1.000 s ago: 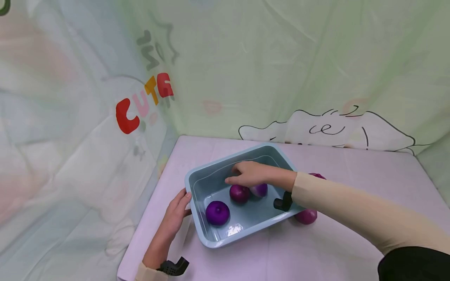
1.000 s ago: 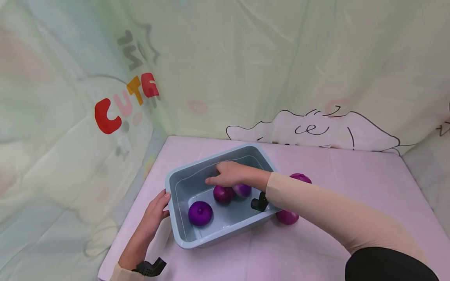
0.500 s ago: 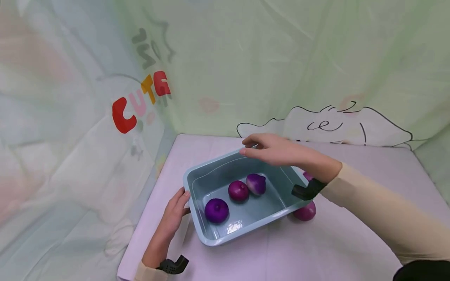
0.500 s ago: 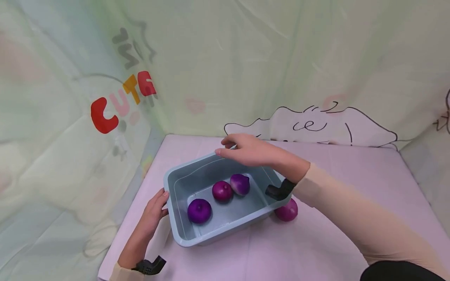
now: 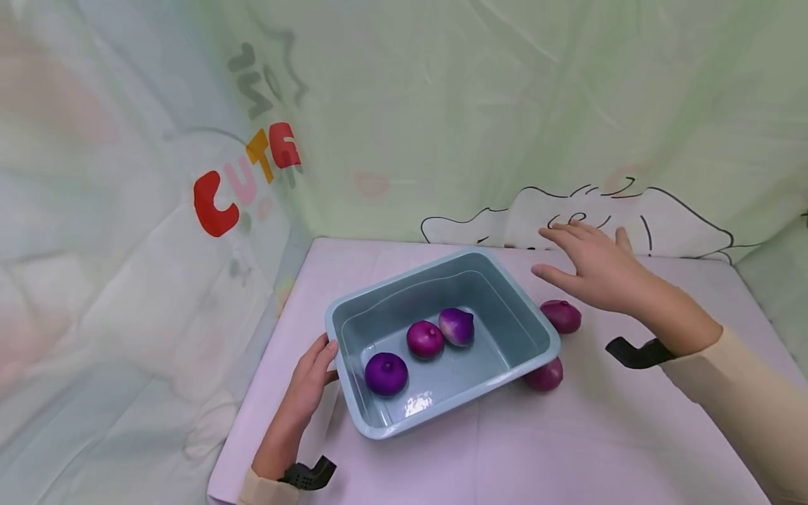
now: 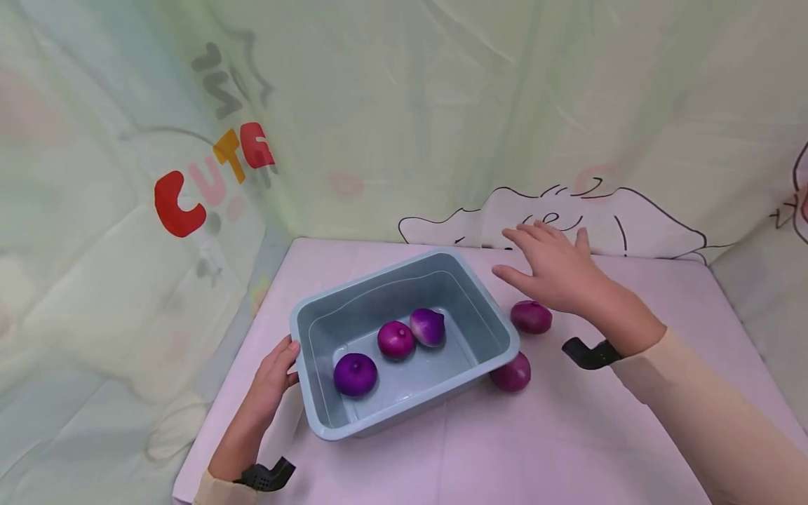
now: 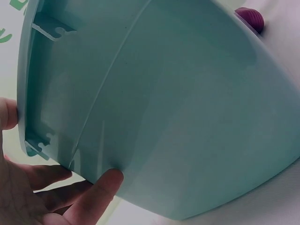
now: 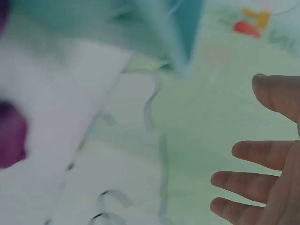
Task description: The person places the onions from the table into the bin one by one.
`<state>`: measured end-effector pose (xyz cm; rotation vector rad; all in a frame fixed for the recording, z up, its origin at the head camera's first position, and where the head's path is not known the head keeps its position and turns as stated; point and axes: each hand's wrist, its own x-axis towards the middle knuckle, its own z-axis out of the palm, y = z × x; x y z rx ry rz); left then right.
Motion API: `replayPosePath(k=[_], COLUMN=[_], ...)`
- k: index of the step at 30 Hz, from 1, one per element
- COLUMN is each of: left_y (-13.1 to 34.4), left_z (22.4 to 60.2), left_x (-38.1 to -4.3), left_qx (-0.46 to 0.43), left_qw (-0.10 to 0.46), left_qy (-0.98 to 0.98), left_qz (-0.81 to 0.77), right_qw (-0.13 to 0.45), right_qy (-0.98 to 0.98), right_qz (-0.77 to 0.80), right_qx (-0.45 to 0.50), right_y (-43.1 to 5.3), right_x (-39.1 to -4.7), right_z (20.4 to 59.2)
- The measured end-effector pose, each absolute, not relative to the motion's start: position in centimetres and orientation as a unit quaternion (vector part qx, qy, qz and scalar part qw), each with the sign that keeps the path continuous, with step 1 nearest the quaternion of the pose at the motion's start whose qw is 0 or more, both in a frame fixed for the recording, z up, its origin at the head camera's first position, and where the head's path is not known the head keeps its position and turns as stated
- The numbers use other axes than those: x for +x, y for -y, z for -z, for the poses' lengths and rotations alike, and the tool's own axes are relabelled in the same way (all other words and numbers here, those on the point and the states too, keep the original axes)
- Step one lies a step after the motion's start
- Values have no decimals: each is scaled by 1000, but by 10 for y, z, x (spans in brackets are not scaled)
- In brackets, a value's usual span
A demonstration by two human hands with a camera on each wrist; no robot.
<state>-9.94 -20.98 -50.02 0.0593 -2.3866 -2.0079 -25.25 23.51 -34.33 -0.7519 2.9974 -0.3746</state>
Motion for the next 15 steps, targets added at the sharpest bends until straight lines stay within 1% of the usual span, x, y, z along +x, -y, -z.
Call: replayPosePath(k=[6, 11, 15], left_y=[210, 209, 209], left_z=[502, 503, 503], left_x=[-100, -100, -100], left_qx=[20, 20, 23], left_qw=[17, 16, 11], left_qy=[768, 767, 767], left_qz=[640, 641, 641], right_qw=[41, 60, 55], right_qy=[-974, -978, -978], right_qz=[71, 40, 21], right_qx=[-209, -196, -201], right_y=[-267, -281, -285], right_x=[-256, -257, -257], right_z=[392, 439, 466])
